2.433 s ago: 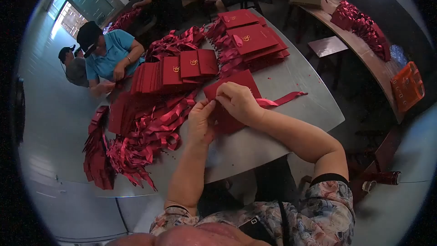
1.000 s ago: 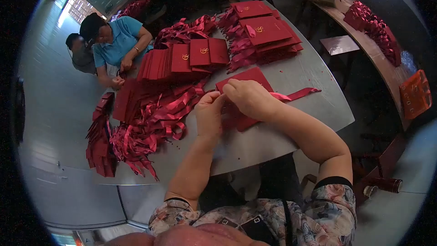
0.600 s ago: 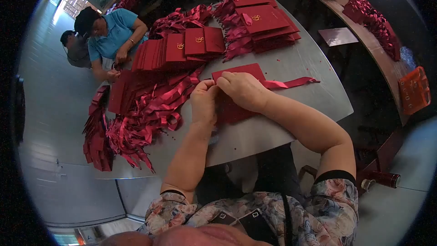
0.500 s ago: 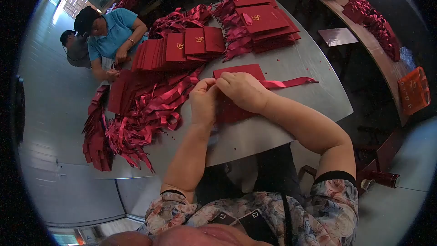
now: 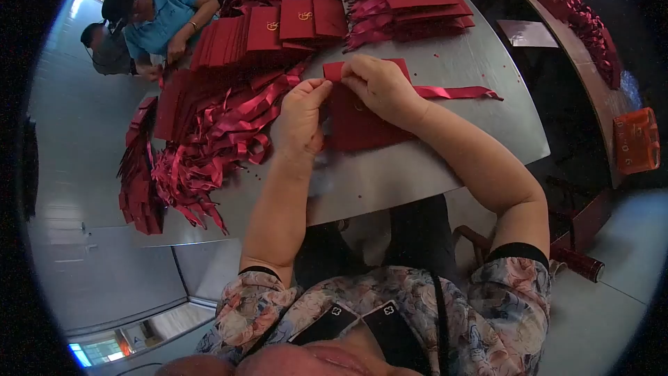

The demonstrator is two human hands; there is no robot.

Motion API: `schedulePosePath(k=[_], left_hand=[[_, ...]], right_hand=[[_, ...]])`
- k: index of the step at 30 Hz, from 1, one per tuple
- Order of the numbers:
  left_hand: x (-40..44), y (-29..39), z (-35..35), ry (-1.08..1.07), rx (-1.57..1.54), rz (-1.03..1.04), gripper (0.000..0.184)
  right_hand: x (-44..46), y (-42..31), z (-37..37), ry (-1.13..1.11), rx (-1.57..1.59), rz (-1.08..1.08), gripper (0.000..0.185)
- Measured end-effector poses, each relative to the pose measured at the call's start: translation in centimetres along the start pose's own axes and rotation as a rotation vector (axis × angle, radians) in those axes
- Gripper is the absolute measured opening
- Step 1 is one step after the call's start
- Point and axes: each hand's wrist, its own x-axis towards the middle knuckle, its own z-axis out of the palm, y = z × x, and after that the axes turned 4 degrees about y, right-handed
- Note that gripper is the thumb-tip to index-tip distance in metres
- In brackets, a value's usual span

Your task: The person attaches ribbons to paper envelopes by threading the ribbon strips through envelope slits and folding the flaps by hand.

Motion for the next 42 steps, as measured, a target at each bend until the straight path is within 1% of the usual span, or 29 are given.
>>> schedulePosePath(k=[2,6,8,12,14,15,17,18,20,23,27,30,33,34,35,36,38,39,40,41,42], left_hand=[[-0.1,0.3,0.0,-0.007,-0.019,-0.038,0.007],[0.1,0.3,0.0,-0.005,-0.091,-0.116,0.007],[0.1,0.3,0.0,-0.048,-0.090,-0.079,0.007],[-0.4,0.5,0.5,-0.029,-0.031,-0.040,0.005],[-0.4,0.2,0.6,0.006,0.045,0.035,0.004],[-0.4,0.0,0.5,0.008,0.045,0.035,0.004],[-0.4,-0.3,0.3,0.024,0.160,0.141,0.005],[-0.4,-0.4,0.3,0.025,0.160,0.141,0.005],[-0.5,-0.4,0.3,0.026,0.193,0.171,0.008],[-1.0,0.0,1.0,0.046,0.165,0.145,0.010],[-0.6,-0.4,0.5,0.039,0.245,0.200,0.012],[-1.0,-0.2,0.7,0.043,0.197,0.153,0.012],[-0.2,-1.0,0.2,0.003,0.149,0.206,0.012],[-0.5,-0.9,0.1,0.051,0.261,0.223,0.011],[-0.5,-0.7,0.3,0.102,0.369,0.242,0.010],[-0.6,-0.5,0.5,0.078,0.361,0.275,0.010],[-1.0,-0.4,0.5,0.067,0.286,0.178,0.009],[-0.8,-0.5,0.5,0.056,0.287,0.189,0.008],[-0.6,-0.7,0.4,0.056,0.285,0.196,0.008],[-0.4,-0.9,0.2,0.030,0.200,0.140,0.008],[-0.4,-0.9,0.1,0.004,0.115,0.084,0.008]], right_hand=[[0.1,-0.5,-0.3,-0.036,0.186,0.183,0.007],[0.2,-0.5,-0.4,-0.006,0.211,0.194,0.005],[0.2,-0.6,-0.3,0.019,0.166,0.108,0.006],[0.1,-0.4,-0.1,0.021,0.104,0.061,0.008],[0.2,-0.1,-0.1,0.004,0.004,-0.013,0.011],[0.1,-0.2,-0.1,0.001,0.005,-0.013,0.011],[0.1,-0.3,-0.2,-0.018,-0.085,-0.122,0.011],[0.0,-0.5,-0.2,-0.019,-0.084,-0.122,0.011],[-0.1,-1.2,-0.3,-0.055,-0.198,-0.114,0.014],[-0.4,-1.2,0.0,-0.036,-0.214,-0.095,0.013],[-0.2,-1.4,0.0,0.019,-0.169,-0.139,0.011],[-0.3,-1.1,0.3,0.042,-0.139,-0.146,0.012],[-0.4,-1.2,0.0,-0.062,-0.208,-0.124,0.011],[-0.4,-1.7,-0.3,-0.088,-0.251,-0.122,0.011],[-0.4,-1.7,-0.3,-0.100,-0.291,-0.186,0.013],[-0.4,-1.7,-0.2,-0.092,-0.301,-0.222,0.013],[-0.6,-2.0,-0.3,-0.111,-0.334,-0.260,0.013],[-0.6,-2.0,-0.3,-0.106,-0.338,-0.268,0.013],[-0.8,-2.0,-0.1,-0.106,-0.321,-0.194,0.013],[-0.9,-1.8,0.0,-0.110,-0.301,-0.120,0.013],[-0.8,-1.7,0.1,-0.114,-0.299,-0.124,0.013]])
